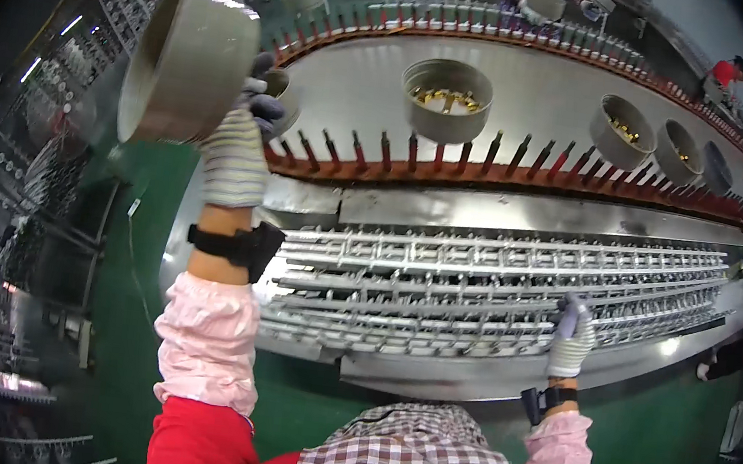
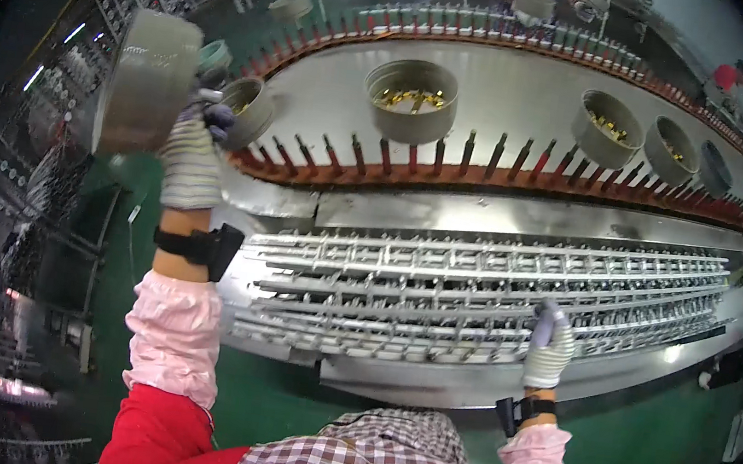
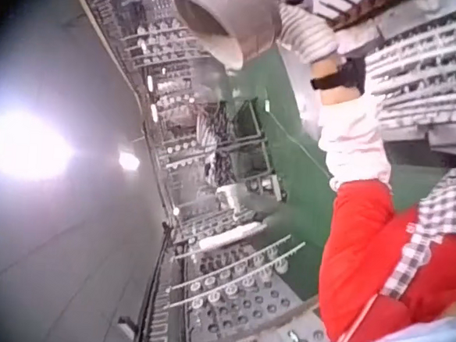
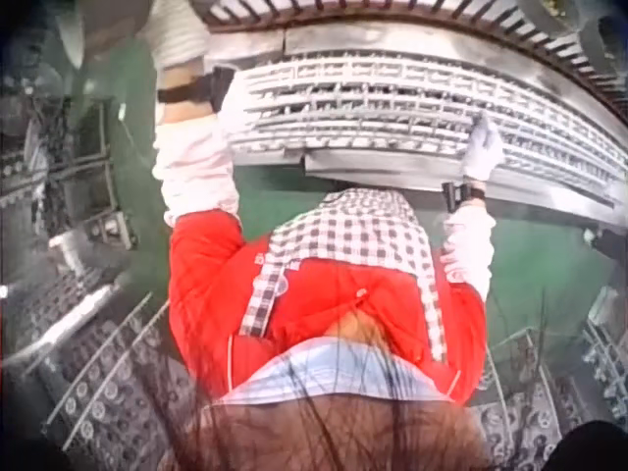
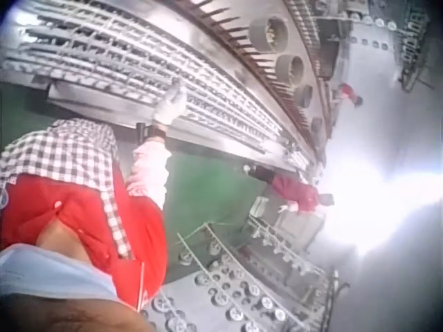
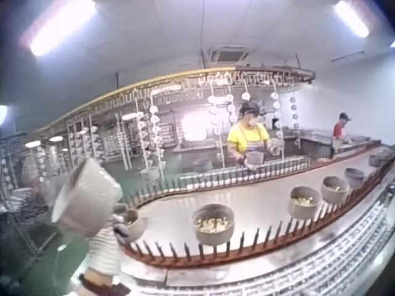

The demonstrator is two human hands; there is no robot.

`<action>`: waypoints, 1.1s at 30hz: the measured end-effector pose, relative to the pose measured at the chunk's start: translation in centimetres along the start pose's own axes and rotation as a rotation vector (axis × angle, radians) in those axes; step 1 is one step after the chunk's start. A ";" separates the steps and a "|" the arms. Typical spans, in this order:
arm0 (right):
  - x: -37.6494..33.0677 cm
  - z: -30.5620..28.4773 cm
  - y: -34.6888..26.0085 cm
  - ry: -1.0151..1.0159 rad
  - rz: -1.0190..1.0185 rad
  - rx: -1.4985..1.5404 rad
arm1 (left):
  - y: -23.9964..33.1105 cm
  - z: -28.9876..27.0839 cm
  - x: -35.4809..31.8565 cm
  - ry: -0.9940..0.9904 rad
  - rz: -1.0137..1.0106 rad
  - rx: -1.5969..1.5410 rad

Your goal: The worker is sorting small components from a conveyor and loading them onto hanging industrial racks.

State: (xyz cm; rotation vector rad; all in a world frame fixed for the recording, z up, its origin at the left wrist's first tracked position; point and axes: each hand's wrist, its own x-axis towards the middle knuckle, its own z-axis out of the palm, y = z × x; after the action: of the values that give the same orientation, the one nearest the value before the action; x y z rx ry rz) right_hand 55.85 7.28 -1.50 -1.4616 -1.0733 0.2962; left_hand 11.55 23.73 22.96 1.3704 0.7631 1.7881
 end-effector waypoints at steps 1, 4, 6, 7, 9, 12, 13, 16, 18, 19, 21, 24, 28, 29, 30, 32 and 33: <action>-0.2 1.8 -0.2 -0.046 0.143 0.111 | 1.0 -1.7 -1.1 0.067 -0.041 0.124; -0.6 1.6 -1.0 -0.097 0.161 0.051 | 5.7 -8.3 -4.4 0.225 -0.227 0.019; -0.9 1.3 -1.9 -0.115 0.130 -0.011 | 8.8 -11.4 -7.0 0.251 -0.287 0.092; -1.1 1.4 -1.4 -0.068 0.019 0.036 | 9.9 -12.5 -8.5 0.267 -0.359 0.161; -1.2 1.1 -3.1 -0.089 0.226 0.011 | 10.7 -10.9 -11.8 0.456 -0.219 0.345; -1.0 1.1 -1.9 -0.095 0.101 -0.052 | 10.8 -12.4 -15.2 0.419 -0.371 0.496; -0.9 1.0 -1.3 -0.101 0.156 -0.036 | 11.8 -12.4 -15.2 0.256 -0.552 0.315; -0.6 1.4 -1.8 -0.116 0.169 -0.094 | 7.7 -11.3 -20.0 0.180 -0.451 0.301; -0.1 1.0 -1.6 -0.155 0.259 -0.162 | 5.3 -7.6 -22.6 0.039 -0.515 0.318; 0.1 0.7 0.7 -0.083 0.106 -0.268 | 4.0 -5.9 -23.7 -0.061 -0.591 0.317; 0.4 1.7 1.1 -0.093 0.053 -0.283 | 0.2 -6.3 -27.1 -0.161 -0.714 0.313; -0.1 1.6 -1.0 -0.112 0.126 -0.150 | -3.6 -5.3 -29.3 -0.423 -0.529 0.596; 0.9 0.5 2.6 0.005 -0.166 -0.429 | -7.6 -5.8 -31.3 -0.762 -0.144 1.254; 0.3 0.6 2.0 -0.028 -0.125 -0.444 | -8.0 -5.1 -31.5 -0.764 -0.117 1.276; 0.0 0.9 0.5 -0.066 -0.074 -0.402 | -8.1 -5.3 -32.3 -0.718 -0.065 1.340; -0.1 1.3 -5.4 -0.251 0.267 -0.341 | -7.7 -5.7 -32.2 -0.711 -0.181 1.354; 0.4 0.1 -1.8 -0.244 0.175 -0.493 | -7.0 -4.2 -31.7 -0.776 -0.331 1.276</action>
State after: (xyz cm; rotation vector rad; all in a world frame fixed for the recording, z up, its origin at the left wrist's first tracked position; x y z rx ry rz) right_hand 55.21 7.37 0.27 -2.0051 -1.2747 0.3562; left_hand 13.66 0.89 -0.41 2.2785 1.6129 0.2498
